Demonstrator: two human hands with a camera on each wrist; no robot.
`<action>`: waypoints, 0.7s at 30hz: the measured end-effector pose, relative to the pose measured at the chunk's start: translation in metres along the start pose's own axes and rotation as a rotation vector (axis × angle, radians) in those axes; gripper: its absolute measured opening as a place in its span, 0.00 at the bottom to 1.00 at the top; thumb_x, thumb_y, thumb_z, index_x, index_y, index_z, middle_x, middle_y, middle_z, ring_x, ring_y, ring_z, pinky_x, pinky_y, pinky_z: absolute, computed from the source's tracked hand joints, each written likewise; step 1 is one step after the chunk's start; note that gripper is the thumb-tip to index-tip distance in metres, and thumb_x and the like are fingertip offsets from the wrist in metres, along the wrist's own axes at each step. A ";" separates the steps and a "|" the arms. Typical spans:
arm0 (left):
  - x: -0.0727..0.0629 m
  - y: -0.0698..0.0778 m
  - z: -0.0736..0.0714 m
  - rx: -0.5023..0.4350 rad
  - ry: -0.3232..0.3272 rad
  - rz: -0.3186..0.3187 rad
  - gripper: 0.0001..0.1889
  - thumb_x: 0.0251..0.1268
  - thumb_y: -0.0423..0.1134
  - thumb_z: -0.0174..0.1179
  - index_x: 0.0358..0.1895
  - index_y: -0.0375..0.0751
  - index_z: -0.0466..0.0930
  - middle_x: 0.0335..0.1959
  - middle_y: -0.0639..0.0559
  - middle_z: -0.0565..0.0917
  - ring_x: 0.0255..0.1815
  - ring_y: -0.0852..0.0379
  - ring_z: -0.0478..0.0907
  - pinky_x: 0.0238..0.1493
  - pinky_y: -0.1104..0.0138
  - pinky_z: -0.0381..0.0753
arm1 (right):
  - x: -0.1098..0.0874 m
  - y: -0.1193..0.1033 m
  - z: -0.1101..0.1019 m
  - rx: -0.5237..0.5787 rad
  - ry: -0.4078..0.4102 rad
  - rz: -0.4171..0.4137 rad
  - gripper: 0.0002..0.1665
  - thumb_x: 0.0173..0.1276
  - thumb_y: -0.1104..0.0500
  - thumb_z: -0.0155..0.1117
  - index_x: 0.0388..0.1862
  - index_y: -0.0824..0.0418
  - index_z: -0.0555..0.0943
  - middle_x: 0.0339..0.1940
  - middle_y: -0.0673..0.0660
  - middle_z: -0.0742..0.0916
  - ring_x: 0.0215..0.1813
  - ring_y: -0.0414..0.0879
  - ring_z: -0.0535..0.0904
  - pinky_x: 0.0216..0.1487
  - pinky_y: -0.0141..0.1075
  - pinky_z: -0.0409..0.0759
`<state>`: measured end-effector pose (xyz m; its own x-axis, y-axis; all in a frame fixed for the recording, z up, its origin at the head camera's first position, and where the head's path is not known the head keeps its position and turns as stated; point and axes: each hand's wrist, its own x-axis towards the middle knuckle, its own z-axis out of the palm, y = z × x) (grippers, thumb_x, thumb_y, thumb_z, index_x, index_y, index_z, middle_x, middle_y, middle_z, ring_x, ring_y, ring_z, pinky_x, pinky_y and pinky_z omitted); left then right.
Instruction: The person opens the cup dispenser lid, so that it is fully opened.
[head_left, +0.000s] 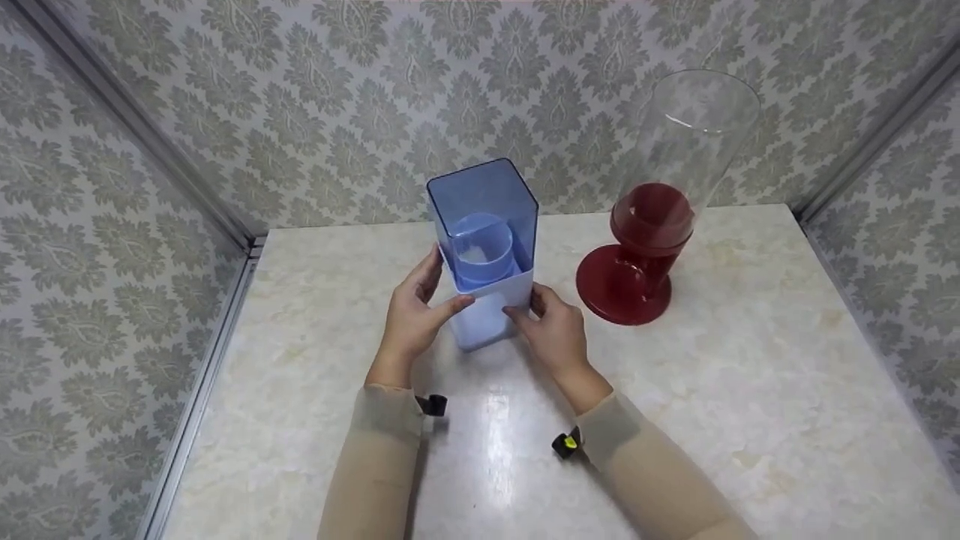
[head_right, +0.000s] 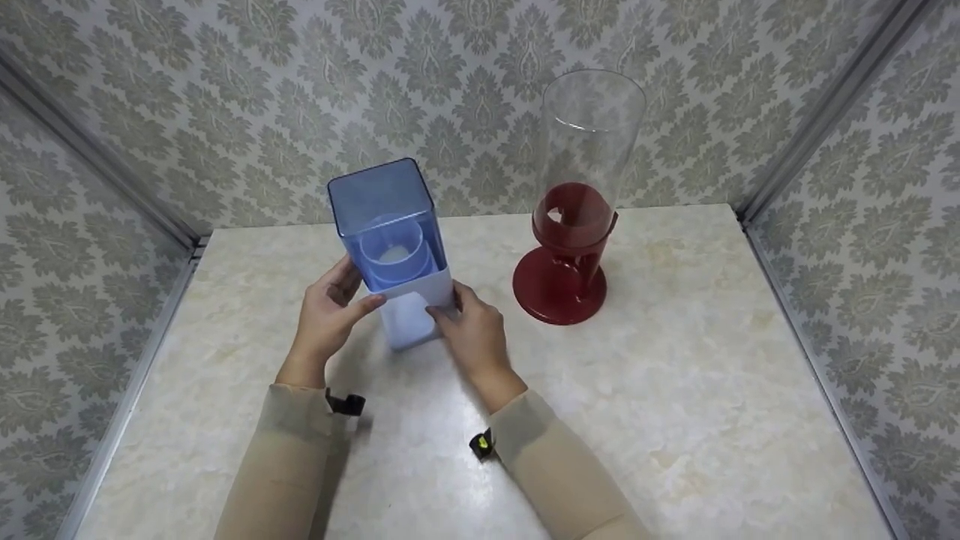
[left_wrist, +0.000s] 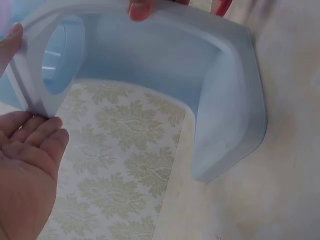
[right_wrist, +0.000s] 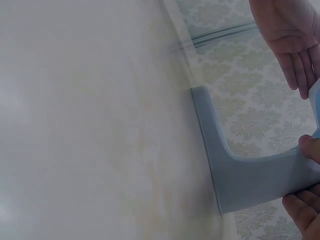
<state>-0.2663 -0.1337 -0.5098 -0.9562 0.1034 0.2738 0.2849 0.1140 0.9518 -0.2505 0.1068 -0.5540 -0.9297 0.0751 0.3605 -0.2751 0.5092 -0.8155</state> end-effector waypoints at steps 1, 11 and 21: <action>0.000 0.000 -0.002 -0.007 -0.016 -0.003 0.55 0.67 0.39 0.84 0.91 0.37 0.58 0.92 0.43 0.65 0.93 0.45 0.63 0.93 0.53 0.64 | -0.002 -0.001 0.000 -0.006 0.006 -0.001 0.33 0.68 0.54 0.88 0.66 0.68 0.88 0.61 0.68 0.94 0.61 0.59 0.96 0.63 0.50 0.94; 0.001 -0.001 -0.014 -0.067 -0.218 0.007 0.48 0.78 0.33 0.72 0.92 0.33 0.52 0.95 0.41 0.56 0.96 0.43 0.55 0.95 0.54 0.57 | -0.024 -0.009 0.001 -0.083 0.091 -0.109 0.31 0.64 0.53 0.90 0.60 0.68 0.91 0.52 0.66 0.97 0.50 0.56 0.98 0.53 0.48 0.97; -0.006 -0.006 -0.005 -0.096 -0.157 0.015 0.53 0.77 0.38 0.75 0.93 0.35 0.49 0.96 0.42 0.55 0.97 0.43 0.51 0.97 0.52 0.52 | -0.016 -0.001 -0.017 0.122 -0.051 -0.039 0.32 0.72 0.52 0.85 0.69 0.64 0.87 0.65 0.62 0.94 0.65 0.58 0.93 0.65 0.51 0.94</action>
<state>-0.2620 -0.1399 -0.5161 -0.9275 0.2580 0.2704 0.2842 0.0172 0.9586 -0.2312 0.1196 -0.5517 -0.9280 0.0120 0.3725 -0.3364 0.4030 -0.8511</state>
